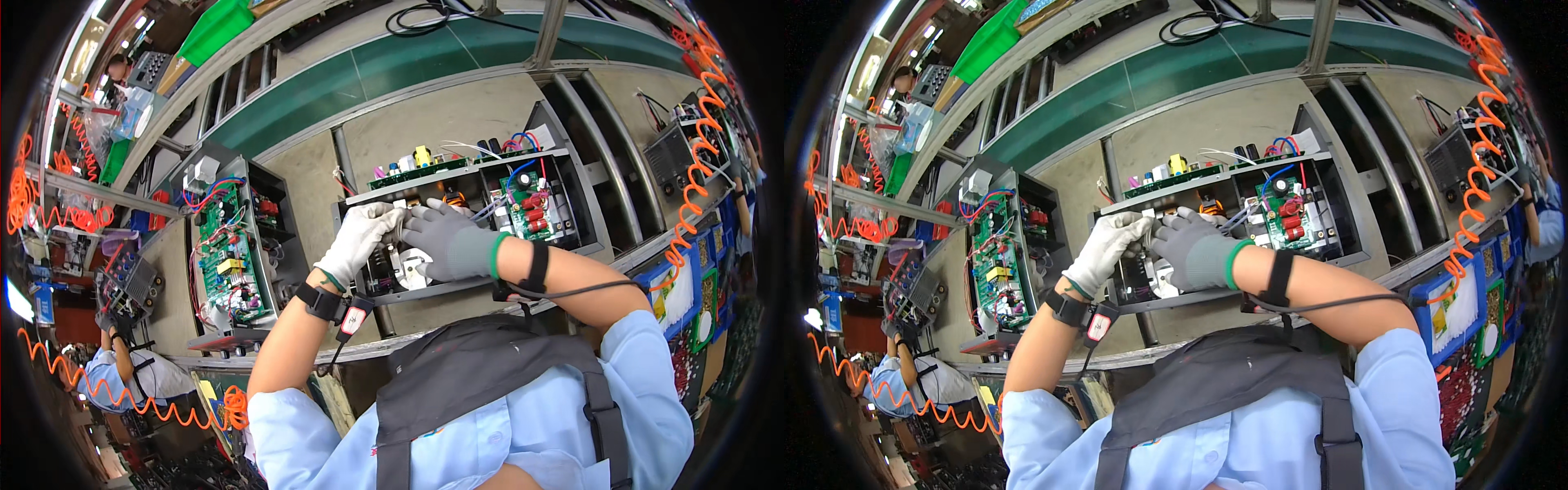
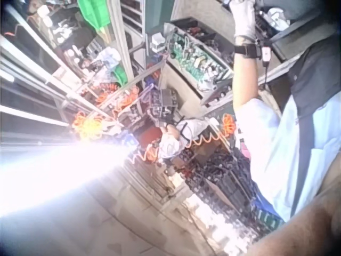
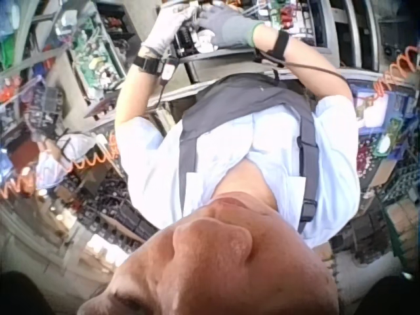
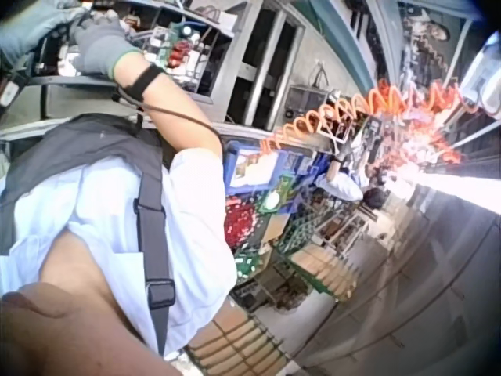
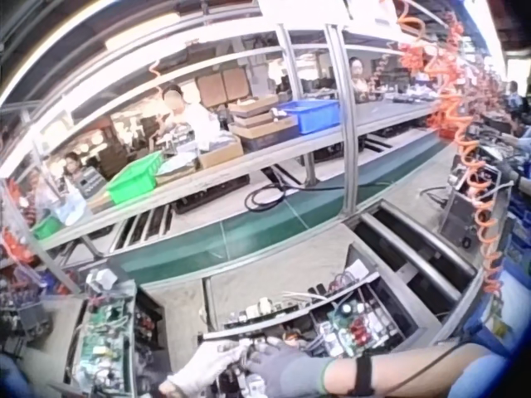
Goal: Assembling an industrial inverter on a factory production line by connecting wires, installing circuit boards, and securing components with an electric screwdriver.
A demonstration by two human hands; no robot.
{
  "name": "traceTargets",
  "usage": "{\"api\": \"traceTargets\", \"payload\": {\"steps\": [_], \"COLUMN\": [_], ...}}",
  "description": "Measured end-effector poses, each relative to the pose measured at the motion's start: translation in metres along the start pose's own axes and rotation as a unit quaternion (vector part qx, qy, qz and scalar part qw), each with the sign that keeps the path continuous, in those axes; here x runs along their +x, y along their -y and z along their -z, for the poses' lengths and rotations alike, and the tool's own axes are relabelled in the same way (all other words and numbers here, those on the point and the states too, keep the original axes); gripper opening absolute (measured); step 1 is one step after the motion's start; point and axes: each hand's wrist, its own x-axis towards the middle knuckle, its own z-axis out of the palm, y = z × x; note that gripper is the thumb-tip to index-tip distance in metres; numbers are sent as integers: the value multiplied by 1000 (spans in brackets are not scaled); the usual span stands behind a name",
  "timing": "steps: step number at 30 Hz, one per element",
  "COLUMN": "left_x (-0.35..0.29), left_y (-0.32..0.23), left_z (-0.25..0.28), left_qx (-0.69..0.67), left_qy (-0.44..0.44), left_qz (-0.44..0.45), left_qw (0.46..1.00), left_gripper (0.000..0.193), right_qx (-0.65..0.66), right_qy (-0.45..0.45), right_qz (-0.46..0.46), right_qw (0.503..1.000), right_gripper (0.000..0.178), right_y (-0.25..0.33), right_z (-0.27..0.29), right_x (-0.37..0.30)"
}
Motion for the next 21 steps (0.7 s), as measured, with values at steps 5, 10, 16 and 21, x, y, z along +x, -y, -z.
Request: {"api": "traceTargets", "payload": {"steps": [5,10,16,21], "left_x": [22,62,75,71], "left_y": [5,29,40,29], "left_z": [1,4,2,-2], "left_qx": [45,86,-72,-106], "left_qy": [-18,19,-9,-38], "left_qz": [44,65,254,277], "left_qw": [998,994,964,954], "left_gripper": [25,21,16,9], "right_qx": [128,138,195,267], "right_qy": [-209,-331,-262,-219], "right_qz": [43,-184,-244,-260], "right_qw": [968,915,913,902], "right_gripper": [40,43,55,68], "right_y": [-62,-135,-168,-183], "right_z": [58,72,34,29], "right_x": [-77,-143,-143,-131]}}
